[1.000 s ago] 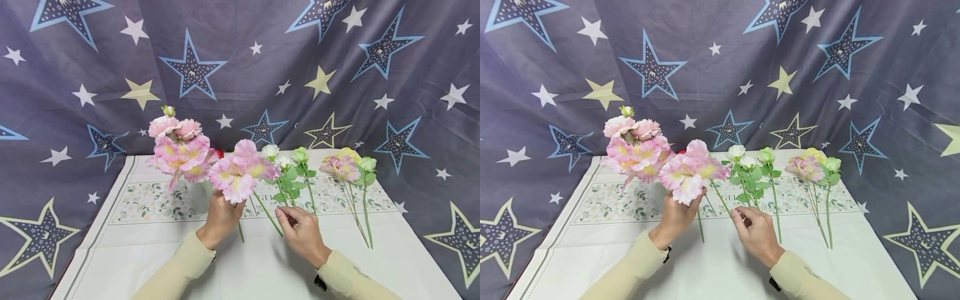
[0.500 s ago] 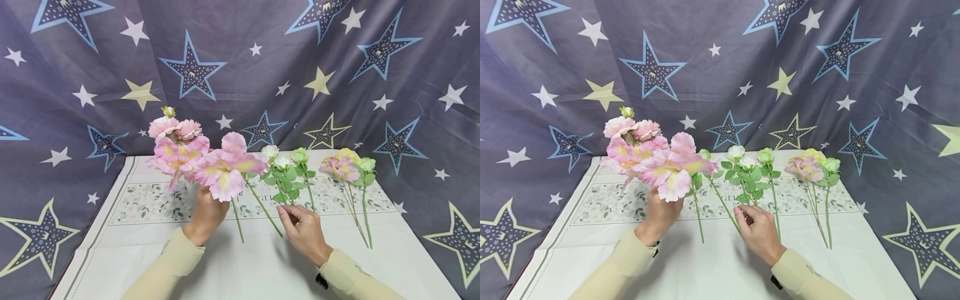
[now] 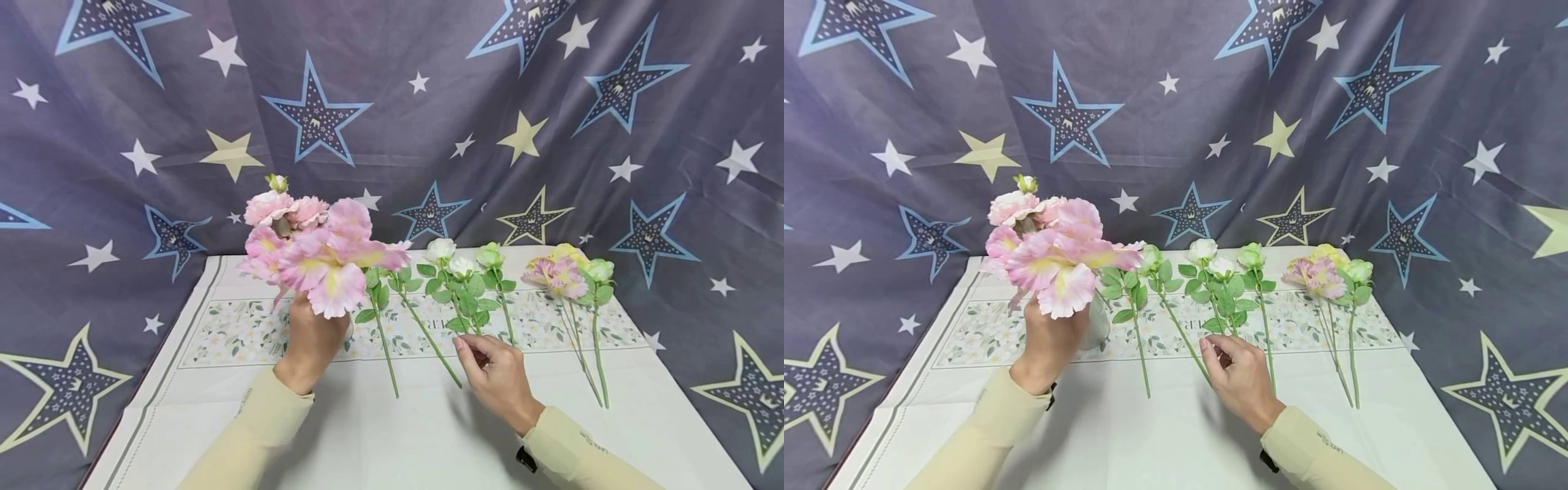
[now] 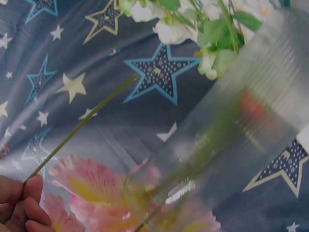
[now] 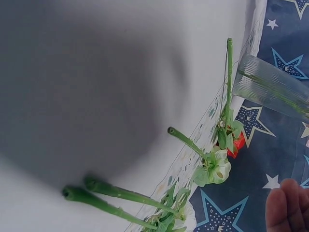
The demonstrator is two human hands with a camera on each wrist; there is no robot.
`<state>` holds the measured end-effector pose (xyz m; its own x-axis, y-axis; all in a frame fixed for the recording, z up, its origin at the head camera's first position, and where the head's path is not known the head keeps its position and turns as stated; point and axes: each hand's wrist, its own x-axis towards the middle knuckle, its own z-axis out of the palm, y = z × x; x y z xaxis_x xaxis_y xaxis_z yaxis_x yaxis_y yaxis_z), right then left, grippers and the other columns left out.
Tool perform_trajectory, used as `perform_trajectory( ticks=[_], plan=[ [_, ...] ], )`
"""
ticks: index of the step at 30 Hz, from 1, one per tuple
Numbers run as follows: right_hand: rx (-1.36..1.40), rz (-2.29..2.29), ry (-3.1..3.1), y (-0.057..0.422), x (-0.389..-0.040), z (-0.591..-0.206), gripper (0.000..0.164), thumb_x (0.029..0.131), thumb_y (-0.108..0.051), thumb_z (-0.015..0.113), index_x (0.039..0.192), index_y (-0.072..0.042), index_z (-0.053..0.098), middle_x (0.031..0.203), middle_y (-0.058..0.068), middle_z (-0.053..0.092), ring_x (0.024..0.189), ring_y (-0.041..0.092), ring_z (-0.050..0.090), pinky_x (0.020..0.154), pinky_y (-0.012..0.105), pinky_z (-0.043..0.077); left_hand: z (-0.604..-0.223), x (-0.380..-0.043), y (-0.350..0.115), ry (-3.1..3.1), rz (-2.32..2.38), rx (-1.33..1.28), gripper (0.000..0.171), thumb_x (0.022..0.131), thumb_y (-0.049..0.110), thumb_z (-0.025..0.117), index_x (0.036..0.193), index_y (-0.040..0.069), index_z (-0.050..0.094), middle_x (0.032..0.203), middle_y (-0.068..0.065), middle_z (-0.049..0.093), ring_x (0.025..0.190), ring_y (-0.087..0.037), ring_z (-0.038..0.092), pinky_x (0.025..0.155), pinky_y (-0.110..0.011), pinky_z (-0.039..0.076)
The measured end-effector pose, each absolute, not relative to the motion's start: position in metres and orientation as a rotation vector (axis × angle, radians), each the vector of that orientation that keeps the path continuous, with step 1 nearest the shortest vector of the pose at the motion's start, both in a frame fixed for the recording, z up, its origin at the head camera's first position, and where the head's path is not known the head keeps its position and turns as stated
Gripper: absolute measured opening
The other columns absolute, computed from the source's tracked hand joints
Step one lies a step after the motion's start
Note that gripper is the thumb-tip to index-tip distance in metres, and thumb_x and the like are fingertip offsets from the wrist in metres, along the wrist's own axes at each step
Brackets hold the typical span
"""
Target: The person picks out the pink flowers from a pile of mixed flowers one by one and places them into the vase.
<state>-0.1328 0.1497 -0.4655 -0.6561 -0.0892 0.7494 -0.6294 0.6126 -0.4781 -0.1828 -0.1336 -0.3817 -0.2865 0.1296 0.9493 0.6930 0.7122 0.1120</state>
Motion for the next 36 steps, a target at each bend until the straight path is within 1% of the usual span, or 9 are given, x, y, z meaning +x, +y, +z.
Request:
perform_trajectory(
  ticks=[4,6,11,14,19,27,31,34,36],
  plan=[
    [0.558,0.99,-2.15,0.15,-0.132,-0.466,0.01,0.091,-0.003,0.073,0.098,-0.005,0.08,0.074,-0.005,0.068,0.06,0.0,0.056,0.052,0.014,0.048,-0.376,-0.186,-0.14,-1.764,-0.525,-0.583,0.015,0.069,-0.016,0.062,0.078,-0.004,0.057,0.078,-0.018,0.062,0.073,-0.038,0.061,0.065,-0.051,0.052],
    [0.557,0.997,-2.159,0.151,-0.132,-0.466,0.01,0.092,-0.004,0.073,0.099,-0.004,0.08,0.074,-0.005,0.068,0.06,0.001,0.056,0.052,0.014,0.048,-0.374,-0.187,-0.143,-1.757,-0.539,-0.559,0.016,0.069,-0.016,0.061,0.08,-0.005,0.057,0.078,-0.019,0.061,0.075,-0.04,0.061,0.067,-0.053,0.052],
    [0.55,1.003,-2.176,0.153,-0.133,-0.469,0.01,0.093,-0.006,0.072,0.099,-0.003,0.08,0.074,-0.003,0.068,0.059,0.002,0.057,0.052,0.014,0.047,-0.365,-0.188,-0.15,-1.787,-0.547,-0.506,0.016,0.076,-0.016,0.062,0.09,-0.009,0.058,0.088,-0.023,0.063,0.087,-0.043,0.063,0.079,-0.057,0.051],
    [0.543,0.996,-2.18,0.153,-0.133,-0.469,0.01,0.093,-0.006,0.072,0.098,-0.004,0.08,0.074,-0.003,0.068,0.059,0.003,0.056,0.052,0.014,0.047,-0.359,-0.189,-0.153,-1.784,-0.554,-0.495,0.015,0.076,-0.016,0.06,0.091,-0.011,0.058,0.089,-0.025,0.064,0.088,-0.044,0.063,0.08,-0.058,0.05],
    [0.537,0.994,-2.185,0.154,-0.133,-0.468,0.01,0.093,-0.006,0.072,0.098,-0.004,0.08,0.074,-0.004,0.068,0.059,0.002,0.056,0.052,0.014,0.047,-0.35,-0.189,-0.158,-1.744,-0.6,-0.459,0.01,0.077,-0.014,0.06,0.086,-0.009,0.059,0.083,-0.024,0.064,0.082,-0.045,0.064,0.074,-0.058,0.052],
    [0.544,1.0,-2.171,0.155,-0.135,-0.471,0.01,0.092,-0.004,0.072,0.098,-0.002,0.08,0.075,-0.003,0.069,0.06,0.002,0.057,0.053,0.014,0.048,-0.341,-0.186,-0.161,-1.735,-0.573,-0.429,0.009,0.075,-0.015,0.057,0.082,-0.009,0.058,0.08,-0.024,0.063,0.08,-0.046,0.064,0.073,-0.059,0.052],
    [0.541,1.012,-2.176,0.155,-0.135,-0.471,0.01,0.092,-0.004,0.071,0.098,-0.002,0.08,0.075,-0.003,0.069,0.06,0.003,0.058,0.053,0.015,0.048,-0.337,-0.184,-0.163,-1.754,-0.485,-0.403,0.007,0.076,-0.014,0.056,0.076,-0.007,0.055,0.075,-0.023,0.061,0.075,-0.045,0.062,0.065,-0.058,0.049],
    [0.539,1.012,-2.179,0.155,-0.135,-0.471,0.011,0.093,-0.005,0.071,0.098,-0.002,0.08,0.075,-0.002,0.07,0.06,0.003,0.058,0.053,0.014,0.049,-0.335,-0.184,-0.162,-1.764,-0.411,-0.384,0.007,0.077,-0.013,0.056,0.076,-0.006,0.055,0.075,-0.021,0.061,0.074,-0.043,0.062,0.062,-0.057,0.048],
    [0.538,1.01,-2.182,0.155,-0.135,-0.471,0.011,0.093,-0.006,0.071,0.098,-0.002,0.08,0.075,-0.003,0.07,0.06,0.003,0.058,0.053,0.014,0.049,-0.335,-0.185,-0.162,-1.758,-0.429,-0.398,0.007,0.078,-0.013,0.058,0.078,-0.007,0.057,0.076,-0.021,0.062,0.075,-0.043,0.063,0.064,-0.056,0.05]
  ],
)
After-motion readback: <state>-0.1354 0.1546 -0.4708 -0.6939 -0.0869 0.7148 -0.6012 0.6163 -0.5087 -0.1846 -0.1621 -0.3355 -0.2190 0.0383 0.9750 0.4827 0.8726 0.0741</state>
